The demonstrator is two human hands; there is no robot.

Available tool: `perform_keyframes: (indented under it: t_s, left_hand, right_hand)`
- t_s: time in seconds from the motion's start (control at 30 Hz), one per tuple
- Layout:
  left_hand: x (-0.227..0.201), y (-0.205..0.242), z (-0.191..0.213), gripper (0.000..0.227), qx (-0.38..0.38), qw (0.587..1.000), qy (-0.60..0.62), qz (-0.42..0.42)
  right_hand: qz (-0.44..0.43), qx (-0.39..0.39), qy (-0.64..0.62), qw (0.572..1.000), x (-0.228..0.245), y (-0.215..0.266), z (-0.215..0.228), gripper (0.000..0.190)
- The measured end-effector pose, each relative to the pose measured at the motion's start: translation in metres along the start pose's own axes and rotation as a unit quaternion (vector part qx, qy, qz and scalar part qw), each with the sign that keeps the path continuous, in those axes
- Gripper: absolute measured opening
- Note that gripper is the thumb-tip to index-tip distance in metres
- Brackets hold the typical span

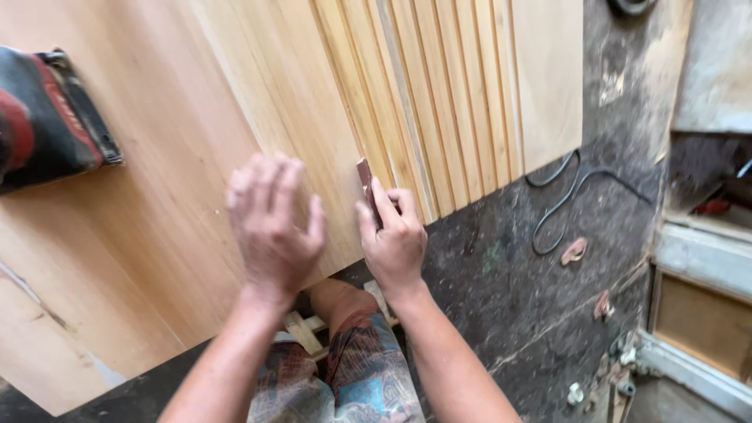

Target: The person sands a large wooden surface using a sanding block, moving methodically along seams and grooves. A second person is visible in the background also sanding a separate section of the same surface.

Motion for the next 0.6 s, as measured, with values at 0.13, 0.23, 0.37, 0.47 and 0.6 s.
perform_keyframes:
  t_s: [0.13,0.23,0.37,0.47,0.6]
  left_hand:
    - [-0.048,0.025,-0.005,0.049,0.042,0.998,0.020,0.047]
    - [-0.070,0.019,-0.018,0.043,0.021,0.992,0.007,0.121]
    - [-0.087,0.001,-0.044,0.038,-0.020,0.982,-0.029,0.185]
    - [-0.105,-0.001,-0.052,0.023,-0.073,0.976,-0.052,0.200]
    - [-0.131,0.030,-0.053,0.014,-0.056,0.967,-0.055,0.241]
  right_hand:
    - [-0.041,0.022,-0.078,0.996,-0.028,0.015,0.025,0.049]
    - [0.026,-0.020,-0.080,0.996,-0.068,-0.026,0.030,0.050]
    - [0.104,0.009,-0.074,0.992,-0.112,-0.110,0.005,0.057]
    - [0.200,0.007,-0.001,0.980,-0.113,-0.183,-0.016,0.061]
    - [0.204,0.048,0.065,0.976,-0.112,-0.239,-0.035,0.072]
Point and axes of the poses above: each hand's wrist, its own y-axis away from the middle knuckle, its own z-axis out of the back of the hand, x = y × z, the point moved 1 cm from there along -y, towards the middle knuckle
